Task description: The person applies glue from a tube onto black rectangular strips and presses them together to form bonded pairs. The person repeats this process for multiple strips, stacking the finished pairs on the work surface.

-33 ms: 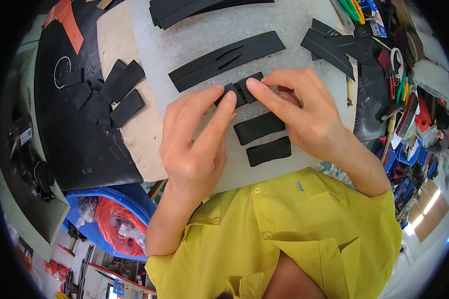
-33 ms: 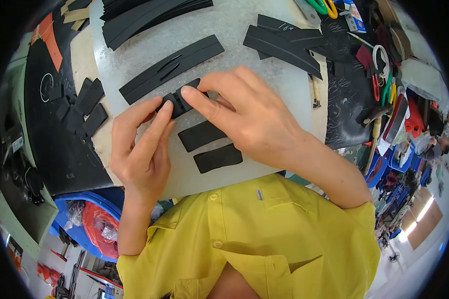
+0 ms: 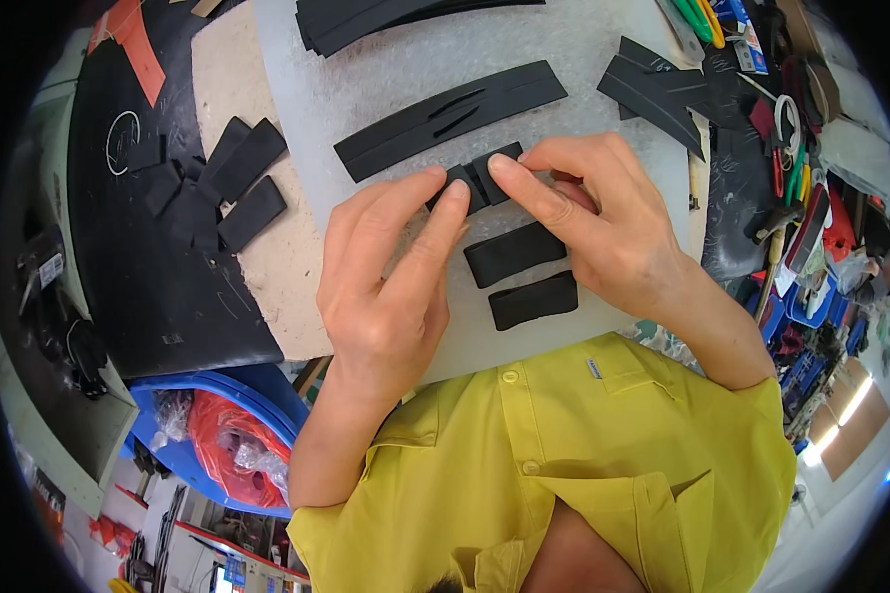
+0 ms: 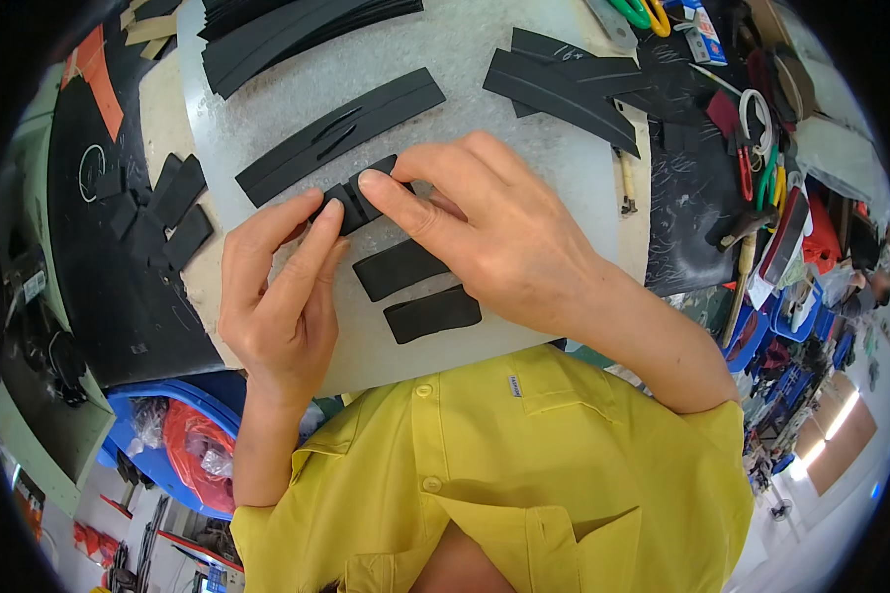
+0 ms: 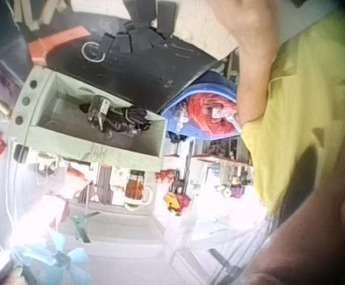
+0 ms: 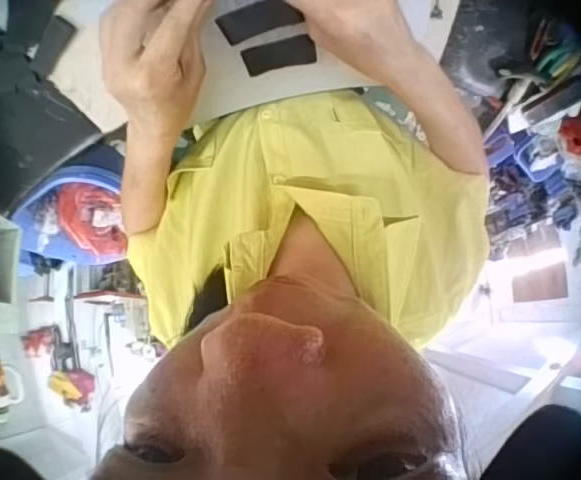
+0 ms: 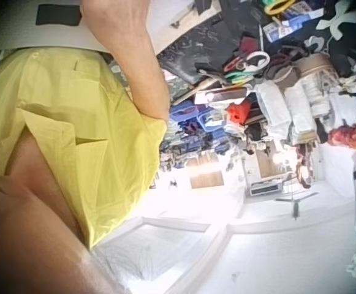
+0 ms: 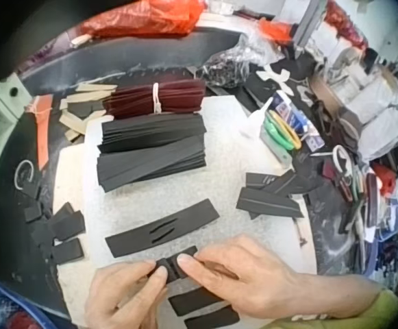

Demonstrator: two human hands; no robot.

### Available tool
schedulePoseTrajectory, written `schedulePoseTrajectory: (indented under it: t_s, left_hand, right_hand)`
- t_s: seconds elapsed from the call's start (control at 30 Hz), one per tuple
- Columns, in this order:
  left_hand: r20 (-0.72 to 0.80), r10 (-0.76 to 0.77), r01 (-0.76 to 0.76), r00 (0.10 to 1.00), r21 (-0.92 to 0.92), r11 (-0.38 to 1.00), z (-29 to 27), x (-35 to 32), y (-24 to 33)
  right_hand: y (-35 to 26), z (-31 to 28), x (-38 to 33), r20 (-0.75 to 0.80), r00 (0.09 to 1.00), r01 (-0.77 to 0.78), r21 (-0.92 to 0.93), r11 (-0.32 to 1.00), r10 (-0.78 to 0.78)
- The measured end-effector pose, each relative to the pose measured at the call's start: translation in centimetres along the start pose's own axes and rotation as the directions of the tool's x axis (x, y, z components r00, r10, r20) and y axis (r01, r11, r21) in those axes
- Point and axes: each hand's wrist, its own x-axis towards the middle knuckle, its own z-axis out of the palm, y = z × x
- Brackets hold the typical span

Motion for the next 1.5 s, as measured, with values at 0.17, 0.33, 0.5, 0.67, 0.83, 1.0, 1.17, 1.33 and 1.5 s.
schedulePoseTrajectory:
  t_s: [0.17, 0.33, 0.5, 0.67, 0.83, 1.0, 1.17, 1.33, 1.5]
  left_hand:
    - [0.004, 0.021, -0.021, 1.0, 0.015, 1.0, 0.2, 0.1, 0.0]
    - [0.014, 0.023, -0.023, 1.0, 0.031, 0.999, 0.2, 0.1, 0.0]
    - [0.033, 0.041, -0.042, 0.999, 0.033, 0.999, 0.3, 0.3, -0.1]
    - [0.176, 0.043, -0.075, 0.984, 0.181, 0.981, -0.5, 0.2, 0.4]
    - [0.295, 0.066, -0.221, 0.953, 0.53, 0.819, -1.1, -0.2, 1.9]
    - [0.317, 0.04, -0.19, 0.948, 0.46, 0.867, -1.0, 0.7, 2.3]
    - [0.201, 0.019, -0.084, 0.979, 0.32, 0.944, -3.3, 2.6, -0.6]
    - [0.007, -0.124, 0.111, 0.992, 0.395, 0.912, -2.0, 2.5, -2.1]
    - [-0.041, -0.188, 0.192, 0.981, 0.286, 0.939, -1.5, 2.4, -1.9]
  right_hand:
    - [0.0, 0.2, 0.0, -0.003, 1.0, 0.031, -0.051, 0.998, -0.031]
    - [0.0, 0.3, 0.0, 0.001, 0.999, 0.039, -0.07, 0.997, -0.039]
    - [0.1, 0.3, 0.0, 0.008, 0.999, 0.049, -0.101, 0.994, -0.049]
    - [0.3, 0.4, 0.0, 0.03, 0.995, 0.096, -0.19, 0.977, -0.092]
    - [-1.5, -0.2, 0.5, 0.113, 0.994, 0.026, -0.283, 0.959, 0.006]
    - [-1.9, 0.3, 1.7, 0.136, 0.991, 0.056, -0.27, 0.961, -0.019]
    - [1.0, -3.1, 4.3, 0.098, 0.995, 0.009, -0.185, 0.983, 0.009]
    - [3.2, -1.2, 4.1, -0.125, 0.992, -0.045, -0.315, 0.948, 0.006]
    - [2.9, -1.6, 4.4, -0.116, 0.99, -0.104, -0.266, 0.958, 0.075]
